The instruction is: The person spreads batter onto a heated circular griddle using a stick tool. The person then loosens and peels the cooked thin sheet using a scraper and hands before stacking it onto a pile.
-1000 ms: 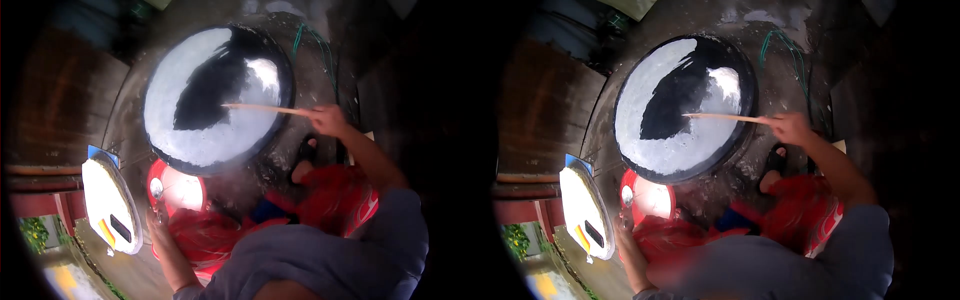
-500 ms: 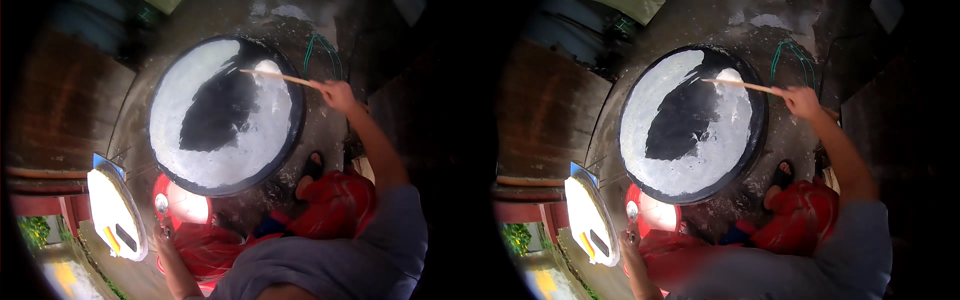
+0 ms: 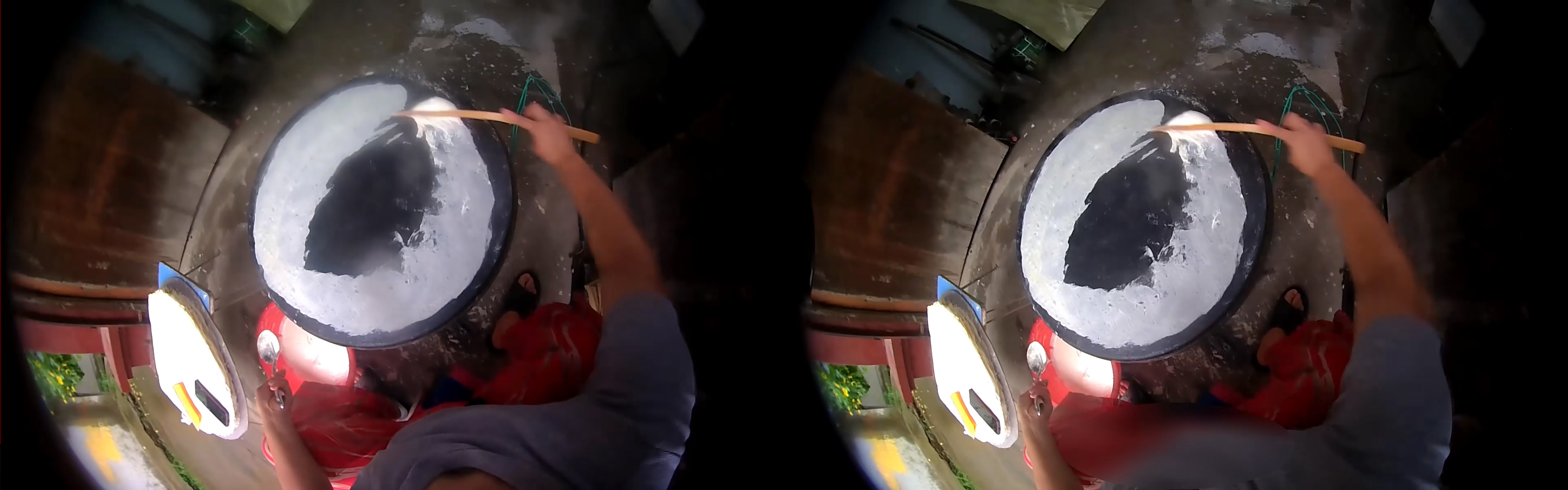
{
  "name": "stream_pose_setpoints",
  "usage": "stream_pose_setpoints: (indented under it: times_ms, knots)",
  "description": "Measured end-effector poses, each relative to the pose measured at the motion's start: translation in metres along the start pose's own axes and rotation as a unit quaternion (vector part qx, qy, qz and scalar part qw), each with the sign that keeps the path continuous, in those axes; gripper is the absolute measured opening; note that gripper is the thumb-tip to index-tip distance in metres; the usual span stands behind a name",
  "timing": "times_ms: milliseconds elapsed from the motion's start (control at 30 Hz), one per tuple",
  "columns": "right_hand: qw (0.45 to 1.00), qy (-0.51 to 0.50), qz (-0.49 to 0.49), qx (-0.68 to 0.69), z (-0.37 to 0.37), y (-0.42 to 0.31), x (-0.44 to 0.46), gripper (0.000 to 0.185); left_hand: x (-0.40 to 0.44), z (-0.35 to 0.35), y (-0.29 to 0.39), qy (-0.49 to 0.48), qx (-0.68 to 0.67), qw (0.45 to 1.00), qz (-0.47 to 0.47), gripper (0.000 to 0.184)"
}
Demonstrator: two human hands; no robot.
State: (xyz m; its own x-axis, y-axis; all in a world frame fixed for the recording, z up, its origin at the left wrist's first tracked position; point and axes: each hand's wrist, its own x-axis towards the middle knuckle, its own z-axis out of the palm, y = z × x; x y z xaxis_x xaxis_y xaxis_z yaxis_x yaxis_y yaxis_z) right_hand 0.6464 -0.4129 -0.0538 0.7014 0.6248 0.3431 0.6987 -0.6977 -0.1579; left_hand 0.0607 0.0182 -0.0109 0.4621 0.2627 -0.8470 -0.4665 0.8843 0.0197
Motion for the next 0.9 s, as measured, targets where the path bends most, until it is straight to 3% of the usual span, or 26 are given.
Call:
stream_pose_setpoints:
  times_ms: [33, 67, 100, 133, 167, 200, 233, 267, 367, 433, 467, 533, 567, 600, 667, 700, 767, 800, 900]
  knots:
    - [1.000, 0.004, 0.006, -0.009, 0.015, -0.018, 0.024, 0.059, -0.001, 0.000, -0.011, -0.058, 0.418, 0.888, 0.183, 0.013]
    - [1.000, 0.009, 0.011, -0.018, 0.028, -0.040, 0.045, 0.055, -0.004, -0.001, -0.017, -0.101, 0.742, 0.578, 0.326, 0.013]
    - [0.998, -0.028, 0.050, -0.033, 0.036, -0.071, 0.065, 0.050, 0.008, -0.012, -0.002, -0.101, 0.740, 0.577, 0.329, 0.013]
    - [0.993, -0.066, 0.089, -0.048, 0.038, -0.094, 0.077, 0.046, 0.028, -0.032, 0.026, -0.093, 0.500, 0.822, 0.255, 0.014]
    - [0.993, -0.064, 0.089, -0.048, 0.033, -0.102, 0.079, 0.046, 0.029, -0.031, 0.027, -0.092, 0.359, 0.907, 0.198, 0.014]
    - [0.987, -0.067, 0.128, 0.063, 0.024, -0.109, 0.079, 0.043, 0.029, -0.028, 0.029, -0.075, 0.200, 0.966, 0.149, 0.015]
    - [0.969, -0.069, 0.165, 0.172, 0.018, -0.115, 0.075, 0.040, 0.010, 0.000, 0.000, -0.037, 0.105, 0.990, 0.090, 0.010]
    - [0.970, -0.067, 0.163, 0.170, 0.017, -0.115, 0.065, 0.040, -0.001, 0.015, -0.015, -0.001, 0.008, 1.000, 0.029, 0.006]
    - [0.968, -0.070, 0.172, 0.168, 0.012, -0.101, 0.026, 0.047, -0.001, 0.010, -0.012, -0.017, -0.002, 1.000, -0.010, 0.007]
    - [0.883, -0.134, 0.249, 0.373, 0.003, -0.098, 0.011, 0.041, -0.005, 0.014, -0.016, 0.000, 0.006, 1.000, 0.013, 0.007]
    - [0.885, -0.132, 0.249, 0.371, 0.001, -0.097, 0.008, 0.041, -0.007, 0.016, -0.018, 0.017, 0.016, 0.999, 0.039, 0.007]
    - [0.910, -0.029, 0.315, 0.269, 0.009, -0.097, 0.003, 0.032, -0.008, 0.013, -0.018, 0.003, 0.007, 1.000, 0.030, 0.006]
    - [0.892, -0.030, 0.238, 0.382, 0.027, -0.101, -0.004, 0.029, -0.009, 0.012, -0.017, -0.010, -0.002, 1.000, 0.023, 0.008]
    - [0.891, -0.052, 0.264, 0.365, 0.025, -0.118, -0.008, 0.029, -0.009, 0.011, -0.016, -0.013, -0.003, 1.000, 0.021, 0.008]
    - [0.786, -0.160, 0.379, 0.462, -0.020, -0.147, 0.000, 0.029, -0.010, 0.004, -0.014, -0.034, 0.004, 0.999, 0.026, 0.009]
    - [0.787, -0.158, 0.377, 0.462, -0.006, -0.139, -0.001, 0.029, -0.009, 0.000, -0.011, -0.037, 0.003, 0.999, 0.025, 0.009]
    - [0.854, -0.031, 0.340, 0.392, 0.037, -0.116, 0.001, 0.030, -0.007, -0.010, -0.003, -0.065, 0.008, 0.998, -0.012, 0.011]
    - [0.856, -0.030, 0.336, 0.392, 0.031, -0.128, 0.001, 0.030, -0.011, -0.011, -0.002, -0.067, 0.006, 0.998, -0.011, 0.011]
    - [0.893, -0.154, 0.282, 0.314, -0.001, -0.181, -0.002, 0.031, -0.014, -0.013, -0.004, -0.018, -0.006, 1.000, 0.007, 0.013]
